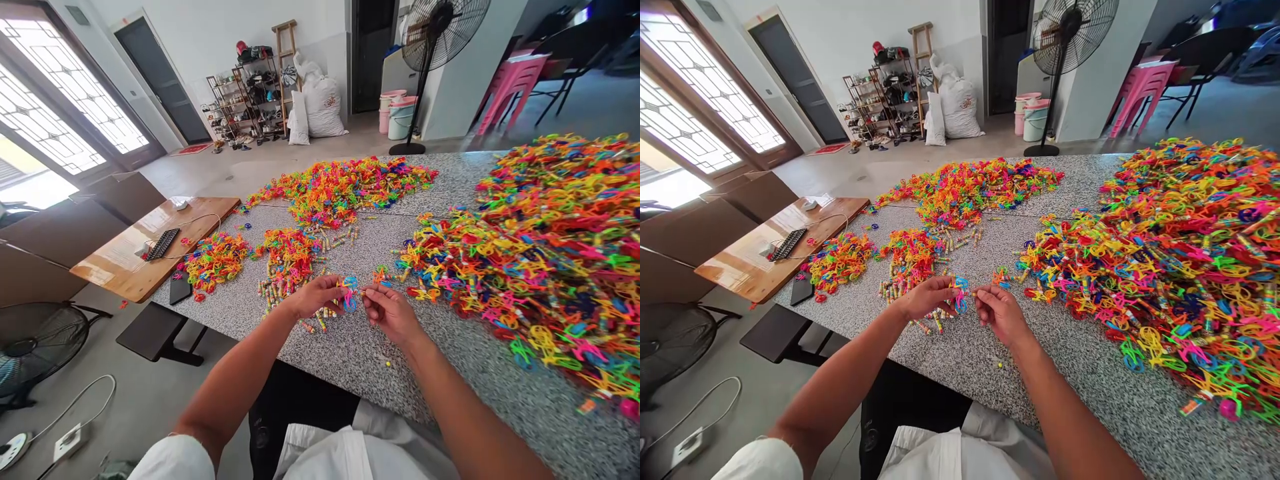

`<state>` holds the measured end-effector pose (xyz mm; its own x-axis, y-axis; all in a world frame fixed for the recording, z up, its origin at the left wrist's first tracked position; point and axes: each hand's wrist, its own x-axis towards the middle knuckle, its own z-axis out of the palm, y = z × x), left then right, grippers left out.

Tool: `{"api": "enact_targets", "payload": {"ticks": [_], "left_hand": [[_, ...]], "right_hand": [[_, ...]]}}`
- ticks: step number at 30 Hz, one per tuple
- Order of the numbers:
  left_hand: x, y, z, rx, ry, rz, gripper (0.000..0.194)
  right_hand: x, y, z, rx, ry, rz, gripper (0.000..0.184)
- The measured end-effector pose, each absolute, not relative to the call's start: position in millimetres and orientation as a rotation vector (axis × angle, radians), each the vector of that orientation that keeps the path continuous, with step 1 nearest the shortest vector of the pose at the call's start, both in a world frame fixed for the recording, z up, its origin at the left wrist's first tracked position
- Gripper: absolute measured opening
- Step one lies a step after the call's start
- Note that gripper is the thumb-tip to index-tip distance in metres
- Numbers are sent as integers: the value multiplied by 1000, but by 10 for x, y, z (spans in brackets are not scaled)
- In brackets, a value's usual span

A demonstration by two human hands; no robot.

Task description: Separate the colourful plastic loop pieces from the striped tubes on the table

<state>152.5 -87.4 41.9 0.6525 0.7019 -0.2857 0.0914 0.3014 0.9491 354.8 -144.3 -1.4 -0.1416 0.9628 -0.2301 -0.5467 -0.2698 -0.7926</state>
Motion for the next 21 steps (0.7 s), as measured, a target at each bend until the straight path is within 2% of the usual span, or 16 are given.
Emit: {"api": "enact_targets", "payload": {"ticks": [14,21], "left_hand": [[1519,-913,320,1050,711,447,36],[1575,-971,428,1165,775,418,42]], "right_hand": [[3596,-1519,-42,-875,-557,1802,32],[3650,-1551,-1,-894,-654,1775,34]]}}
